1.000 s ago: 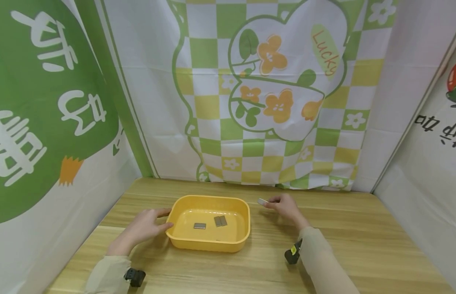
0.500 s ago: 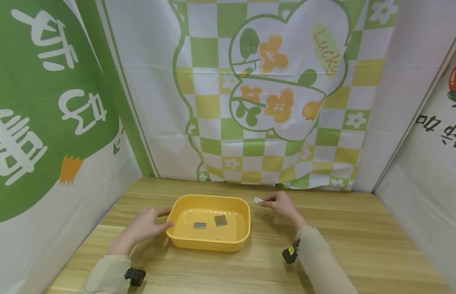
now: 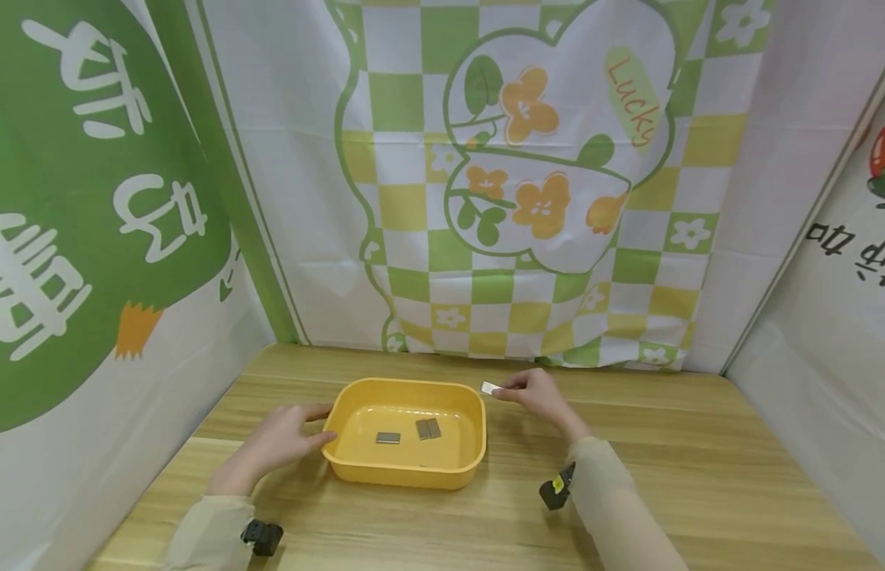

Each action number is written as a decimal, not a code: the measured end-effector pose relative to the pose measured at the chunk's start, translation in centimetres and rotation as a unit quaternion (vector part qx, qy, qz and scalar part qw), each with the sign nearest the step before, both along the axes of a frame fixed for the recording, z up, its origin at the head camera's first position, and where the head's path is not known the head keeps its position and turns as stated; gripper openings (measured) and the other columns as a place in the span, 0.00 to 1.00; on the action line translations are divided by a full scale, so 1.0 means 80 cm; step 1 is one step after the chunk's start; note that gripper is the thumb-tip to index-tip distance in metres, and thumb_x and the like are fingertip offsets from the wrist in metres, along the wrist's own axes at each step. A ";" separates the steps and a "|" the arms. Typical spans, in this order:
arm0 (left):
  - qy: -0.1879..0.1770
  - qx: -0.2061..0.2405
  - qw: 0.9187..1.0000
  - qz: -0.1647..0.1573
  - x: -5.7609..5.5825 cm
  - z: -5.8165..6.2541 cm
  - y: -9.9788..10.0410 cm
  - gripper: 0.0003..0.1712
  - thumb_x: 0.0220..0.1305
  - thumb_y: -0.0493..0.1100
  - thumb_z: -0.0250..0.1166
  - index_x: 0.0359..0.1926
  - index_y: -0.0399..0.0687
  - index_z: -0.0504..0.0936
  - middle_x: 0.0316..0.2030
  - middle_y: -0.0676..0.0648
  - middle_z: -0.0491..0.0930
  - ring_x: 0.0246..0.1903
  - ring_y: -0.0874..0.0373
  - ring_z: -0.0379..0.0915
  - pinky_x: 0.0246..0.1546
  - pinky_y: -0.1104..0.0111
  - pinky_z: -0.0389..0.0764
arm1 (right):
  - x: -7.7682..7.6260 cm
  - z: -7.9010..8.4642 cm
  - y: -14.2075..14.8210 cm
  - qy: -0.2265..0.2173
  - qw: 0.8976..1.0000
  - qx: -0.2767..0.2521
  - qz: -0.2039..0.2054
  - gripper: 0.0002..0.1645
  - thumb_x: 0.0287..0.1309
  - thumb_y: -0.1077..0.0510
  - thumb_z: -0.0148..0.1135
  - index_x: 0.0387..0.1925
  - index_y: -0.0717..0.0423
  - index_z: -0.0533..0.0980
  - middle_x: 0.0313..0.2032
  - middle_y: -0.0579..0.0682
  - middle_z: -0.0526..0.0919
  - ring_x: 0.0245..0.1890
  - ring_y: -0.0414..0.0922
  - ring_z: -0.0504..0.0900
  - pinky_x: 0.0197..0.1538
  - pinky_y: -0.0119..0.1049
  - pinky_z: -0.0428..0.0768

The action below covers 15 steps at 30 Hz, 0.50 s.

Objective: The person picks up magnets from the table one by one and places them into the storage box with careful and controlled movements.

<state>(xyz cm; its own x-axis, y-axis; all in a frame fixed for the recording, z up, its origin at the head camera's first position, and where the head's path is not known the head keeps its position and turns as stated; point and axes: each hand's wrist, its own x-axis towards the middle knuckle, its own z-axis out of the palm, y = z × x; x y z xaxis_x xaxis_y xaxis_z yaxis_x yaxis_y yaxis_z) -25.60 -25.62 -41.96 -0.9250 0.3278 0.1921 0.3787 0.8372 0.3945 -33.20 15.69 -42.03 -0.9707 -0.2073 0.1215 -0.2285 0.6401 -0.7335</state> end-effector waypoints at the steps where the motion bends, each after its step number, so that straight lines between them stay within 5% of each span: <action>1: 0.001 0.000 1.000 -0.001 0.000 0.000 0.000 0.29 0.59 0.49 0.66 0.56 0.35 0.76 0.52 0.36 0.79 0.53 0.37 0.75 0.54 0.44 0.74 | 0.000 0.001 -0.001 -0.001 1.000 0.001 0.001 0.18 0.51 0.46 0.70 0.35 0.56 0.85 0.33 0.49 0.87 0.32 0.40 0.81 0.36 0.34 0.81; 15: -0.001 0.000 1.000 0.001 -0.003 -0.002 -0.001 0.29 0.60 0.50 0.65 0.57 0.35 0.76 0.52 0.36 0.79 0.53 0.37 0.74 0.54 0.44 0.73 | 0.000 0.012 -0.012 0.002 0.999 0.018 0.028 0.15 0.51 0.46 0.69 0.34 0.53 0.85 0.34 0.47 0.87 0.32 0.42 0.81 0.34 0.33 0.79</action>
